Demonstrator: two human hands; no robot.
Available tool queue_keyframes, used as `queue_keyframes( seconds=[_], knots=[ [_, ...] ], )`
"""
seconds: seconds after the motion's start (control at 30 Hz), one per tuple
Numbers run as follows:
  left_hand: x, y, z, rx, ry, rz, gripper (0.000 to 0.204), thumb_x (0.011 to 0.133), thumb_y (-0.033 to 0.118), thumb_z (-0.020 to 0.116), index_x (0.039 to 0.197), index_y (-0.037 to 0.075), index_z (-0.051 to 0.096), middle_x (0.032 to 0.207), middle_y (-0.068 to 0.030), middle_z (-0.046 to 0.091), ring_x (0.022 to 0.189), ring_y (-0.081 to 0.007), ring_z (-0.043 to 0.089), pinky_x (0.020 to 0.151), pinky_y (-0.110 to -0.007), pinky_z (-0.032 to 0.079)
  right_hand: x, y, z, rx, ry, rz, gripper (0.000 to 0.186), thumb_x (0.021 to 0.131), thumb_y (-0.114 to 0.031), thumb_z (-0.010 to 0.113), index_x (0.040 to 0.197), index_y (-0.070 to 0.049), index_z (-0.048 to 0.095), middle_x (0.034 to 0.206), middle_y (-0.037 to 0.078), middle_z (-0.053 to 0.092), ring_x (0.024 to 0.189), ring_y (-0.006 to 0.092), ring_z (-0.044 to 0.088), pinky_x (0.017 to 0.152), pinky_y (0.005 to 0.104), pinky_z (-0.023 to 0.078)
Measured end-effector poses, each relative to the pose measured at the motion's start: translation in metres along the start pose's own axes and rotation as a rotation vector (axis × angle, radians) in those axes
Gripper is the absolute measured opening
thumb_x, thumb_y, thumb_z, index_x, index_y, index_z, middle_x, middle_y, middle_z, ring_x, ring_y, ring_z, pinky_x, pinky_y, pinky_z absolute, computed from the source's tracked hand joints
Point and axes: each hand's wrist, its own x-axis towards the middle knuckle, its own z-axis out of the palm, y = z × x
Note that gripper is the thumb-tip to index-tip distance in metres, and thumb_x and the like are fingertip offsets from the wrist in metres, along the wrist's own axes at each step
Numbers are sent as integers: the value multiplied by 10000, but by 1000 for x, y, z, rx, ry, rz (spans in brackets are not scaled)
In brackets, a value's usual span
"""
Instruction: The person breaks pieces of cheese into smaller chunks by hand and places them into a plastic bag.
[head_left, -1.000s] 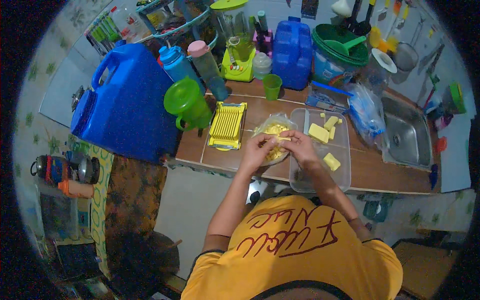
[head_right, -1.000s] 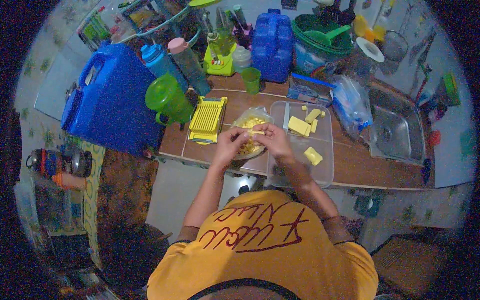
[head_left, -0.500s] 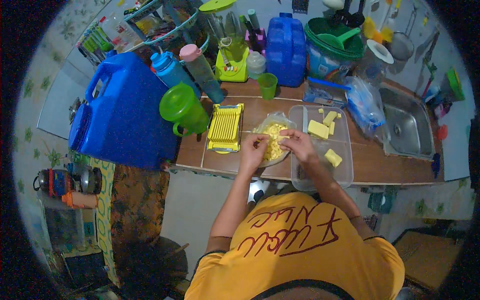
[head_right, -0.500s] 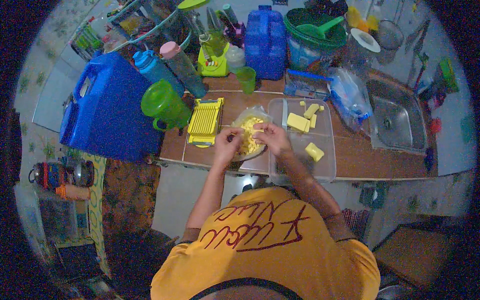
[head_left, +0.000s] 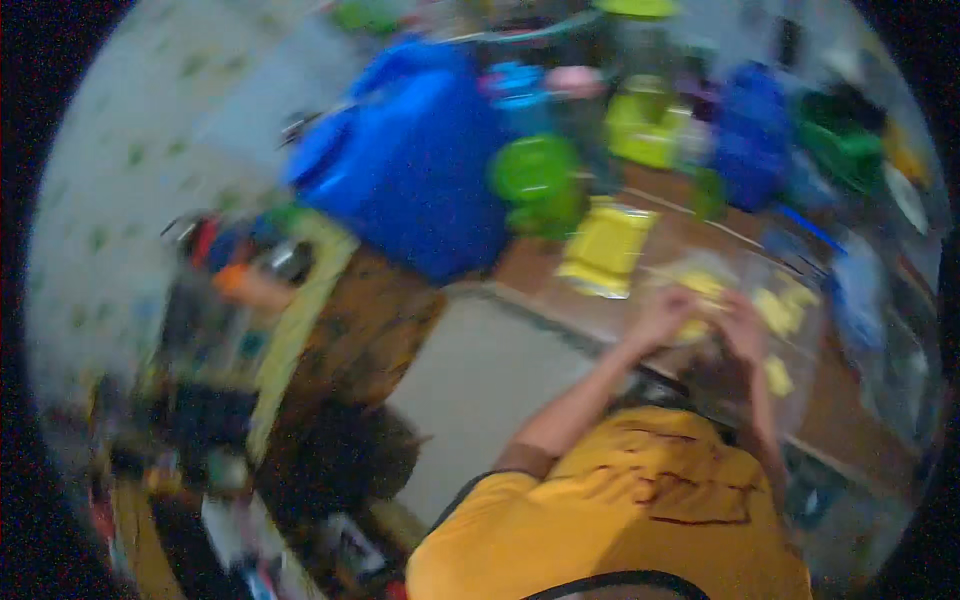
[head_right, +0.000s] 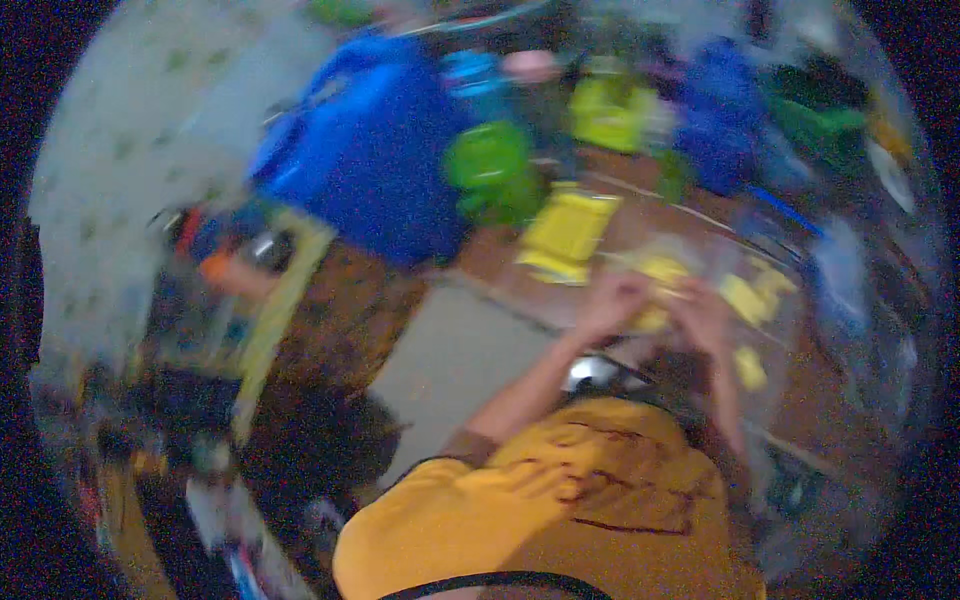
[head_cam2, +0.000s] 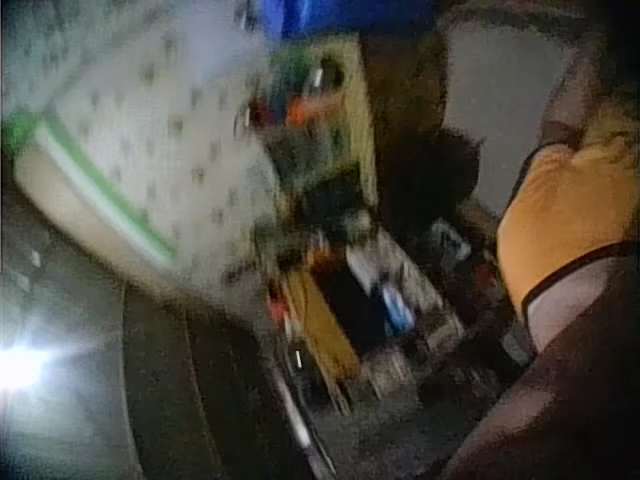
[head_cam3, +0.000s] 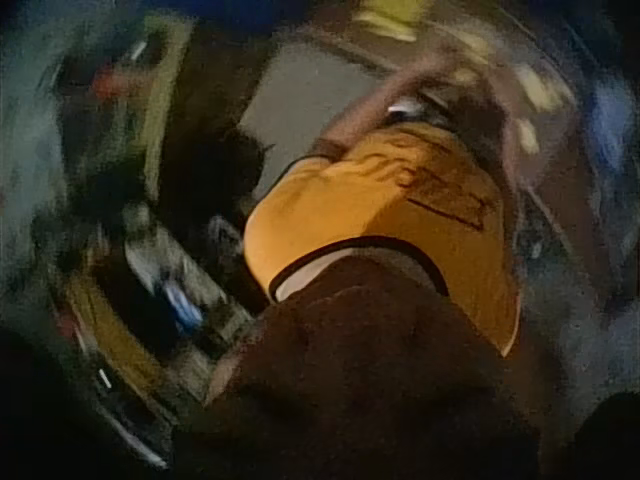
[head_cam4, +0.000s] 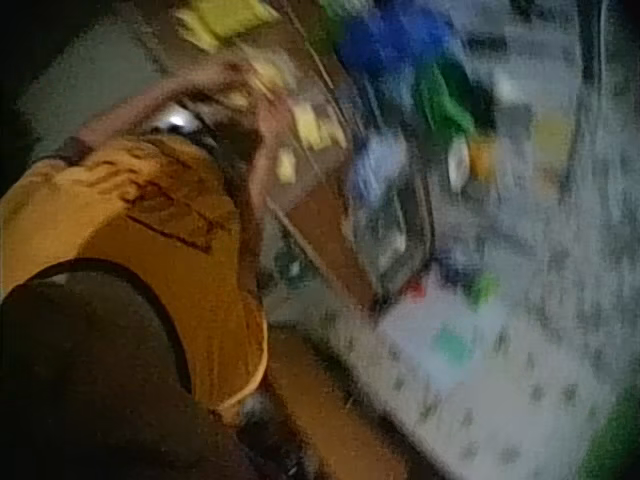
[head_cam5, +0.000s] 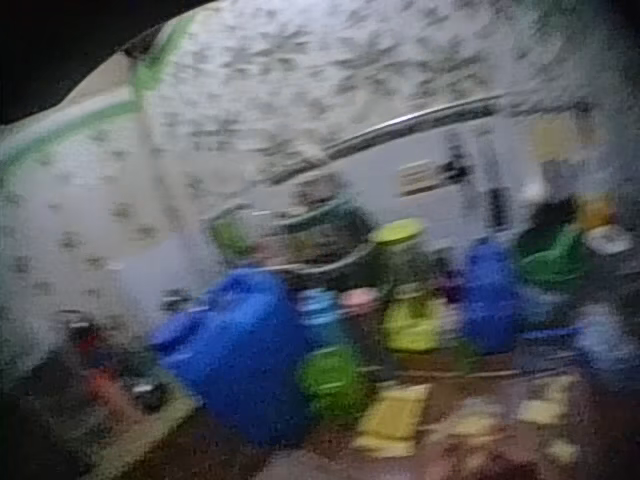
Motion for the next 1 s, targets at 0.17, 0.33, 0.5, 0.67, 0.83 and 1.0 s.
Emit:
queue_keyframes(
  seconds=[0.17,0.33,0.5,0.67,0.83,1.0],
  knots=[
    [-9,7,-12,-317,129,-352,165,829,153,611,903,6,621,746,-52,606,637,-122,574,568,-259,474,-99,-77,-24,242,697,-801,389,800,-68,620,1168,-4,511,1100,103,583,977,158,558,817,266,450],
    [-5,2,-34,19,195,-234,145,828,124,604,898,-1,622,744,-39,606,622,-89,546,544,-242,463,-92,-85,-36,451,475,-747,340,788,-123,662,1089,2,563,947,90,613,822,124,575,713,245,465],
    [0,7,-20,80,191,-251,115,811,80,593,879,-5,629,764,-69,611,657,-122,562,602,-261,472,-72,-64,-31,215,399,-442,251,782,-112,657,995,13,613,804,67,621,729,96,580,689,224,469],
    [-2,0,-11,289,214,-89,127,767,62,580,841,-31,625,782,-156,554,687,-275,567,627,-343,473,-59,-41,-23,479,145,-256,272,792,-91,625,1037,23,594,889,82,630,813,115,591,744,231,474],
    [-3,18,1,321,269,-66,173,778,110,613,879,-30,617,849,-144,497,686,-262,539,617,-345,465,-52,-21,-26,650,-54,-250,280,824,-50,582,1090,32,558,939,73,616,861,127,585,775,237,469],
    [-3,25,2,336,258,-117,164,806,113,607,916,-6,626,802,-125,538,733,-247,555,668,-323,463,-45,-9,-21,656,-60,-317,296,826,-9,572,1116,22,522,940,64,608,860,117,579,770,239,469]
  ],
)
